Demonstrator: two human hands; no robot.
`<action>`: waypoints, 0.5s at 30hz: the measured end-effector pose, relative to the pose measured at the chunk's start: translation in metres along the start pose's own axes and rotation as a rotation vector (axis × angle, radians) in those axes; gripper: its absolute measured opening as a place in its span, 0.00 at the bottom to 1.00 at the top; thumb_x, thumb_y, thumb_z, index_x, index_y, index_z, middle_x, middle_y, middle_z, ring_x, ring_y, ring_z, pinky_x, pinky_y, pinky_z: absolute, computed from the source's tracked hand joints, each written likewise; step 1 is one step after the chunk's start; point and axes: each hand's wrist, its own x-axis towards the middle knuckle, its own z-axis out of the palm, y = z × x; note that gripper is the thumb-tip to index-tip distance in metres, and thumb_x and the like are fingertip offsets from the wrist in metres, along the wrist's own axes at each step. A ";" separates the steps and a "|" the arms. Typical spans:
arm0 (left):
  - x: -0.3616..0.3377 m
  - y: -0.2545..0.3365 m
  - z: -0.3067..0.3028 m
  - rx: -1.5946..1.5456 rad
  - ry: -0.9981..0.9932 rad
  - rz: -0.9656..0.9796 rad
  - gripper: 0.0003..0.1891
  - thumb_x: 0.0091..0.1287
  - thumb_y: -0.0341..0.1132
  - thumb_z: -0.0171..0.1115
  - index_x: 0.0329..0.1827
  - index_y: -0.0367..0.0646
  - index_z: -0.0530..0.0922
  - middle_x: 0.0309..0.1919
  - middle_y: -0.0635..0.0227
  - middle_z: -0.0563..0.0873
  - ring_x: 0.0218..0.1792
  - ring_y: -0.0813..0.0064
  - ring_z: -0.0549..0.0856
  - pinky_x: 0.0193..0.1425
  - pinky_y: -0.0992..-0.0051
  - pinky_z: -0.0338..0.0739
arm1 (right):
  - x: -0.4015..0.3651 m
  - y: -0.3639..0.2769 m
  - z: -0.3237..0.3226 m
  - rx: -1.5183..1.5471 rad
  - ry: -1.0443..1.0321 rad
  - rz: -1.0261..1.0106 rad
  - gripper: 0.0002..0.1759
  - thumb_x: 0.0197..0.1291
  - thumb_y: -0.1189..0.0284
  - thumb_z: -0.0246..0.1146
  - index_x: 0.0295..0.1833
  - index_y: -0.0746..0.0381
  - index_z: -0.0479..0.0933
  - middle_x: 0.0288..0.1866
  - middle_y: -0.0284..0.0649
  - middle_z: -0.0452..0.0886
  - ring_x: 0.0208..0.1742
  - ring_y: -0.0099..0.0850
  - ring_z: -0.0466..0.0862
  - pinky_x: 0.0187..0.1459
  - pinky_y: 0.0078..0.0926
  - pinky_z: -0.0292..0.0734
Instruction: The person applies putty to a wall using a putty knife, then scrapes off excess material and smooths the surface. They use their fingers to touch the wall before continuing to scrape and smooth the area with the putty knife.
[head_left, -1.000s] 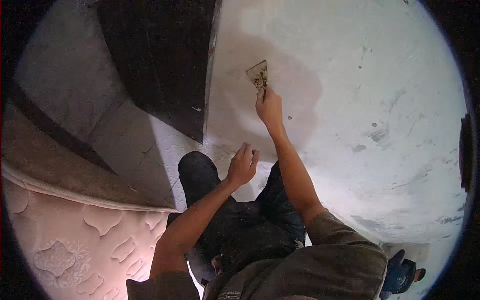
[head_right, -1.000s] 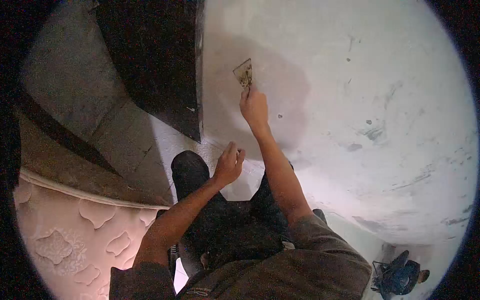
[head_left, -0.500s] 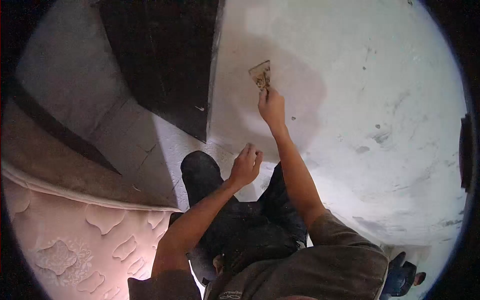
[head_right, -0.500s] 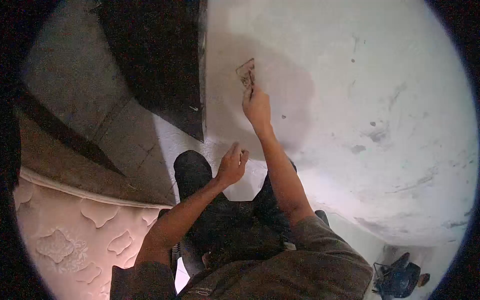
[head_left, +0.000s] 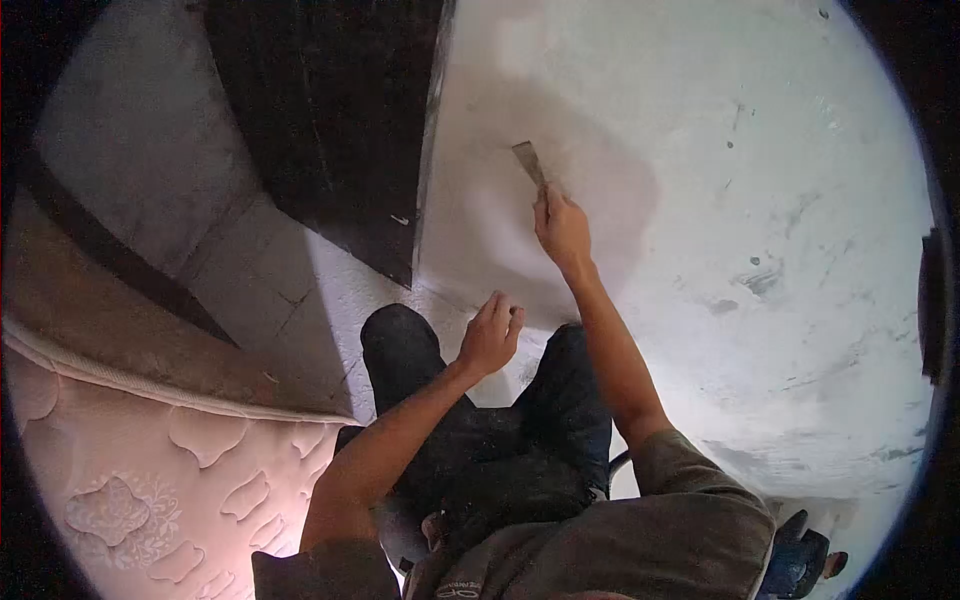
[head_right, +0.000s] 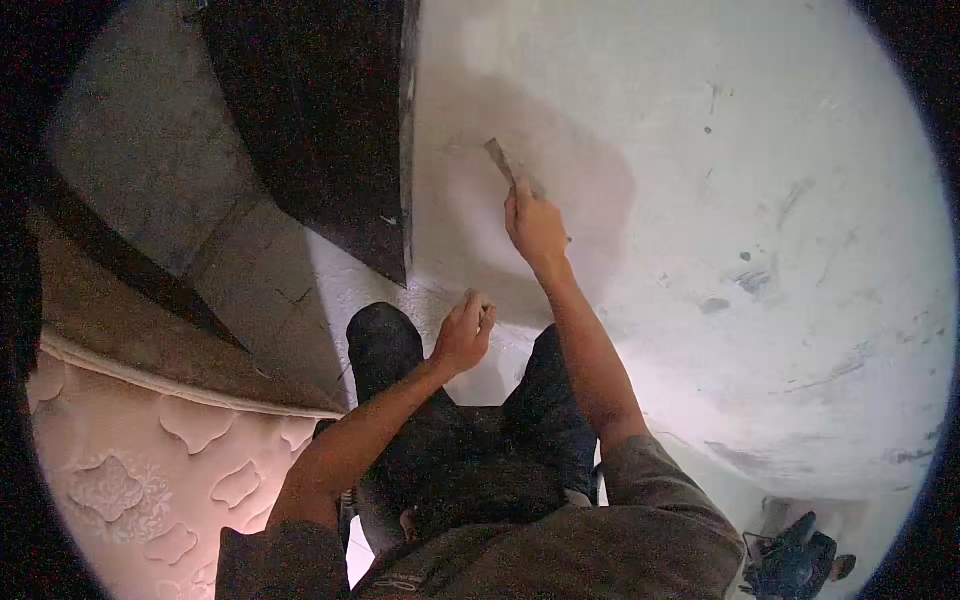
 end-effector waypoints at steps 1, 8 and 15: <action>0.000 0.000 -0.001 0.022 0.014 0.026 0.09 0.70 0.33 0.51 0.41 0.35 0.69 0.34 0.49 0.75 0.35 0.48 0.79 0.40 0.58 0.73 | 0.001 -0.003 0.000 0.032 -0.020 0.007 0.08 0.63 0.71 0.55 0.44 0.63 0.67 0.31 0.53 0.80 0.27 0.56 0.79 0.29 0.53 0.74; 0.000 0.006 -0.003 -0.019 0.008 -0.048 0.09 0.70 0.35 0.50 0.41 0.37 0.70 0.36 0.51 0.76 0.37 0.48 0.78 0.41 0.56 0.73 | 0.002 0.006 0.000 -0.113 -0.124 -0.014 0.08 0.62 0.71 0.56 0.43 0.63 0.68 0.30 0.53 0.80 0.26 0.55 0.79 0.28 0.52 0.73; 0.001 -0.001 -0.002 0.044 0.009 -0.002 0.09 0.69 0.35 0.51 0.41 0.36 0.70 0.36 0.52 0.76 0.38 0.47 0.79 0.41 0.56 0.74 | -0.009 0.009 -0.005 -0.095 -0.049 -0.007 0.07 0.62 0.70 0.57 0.42 0.61 0.69 0.32 0.50 0.80 0.26 0.52 0.80 0.28 0.48 0.74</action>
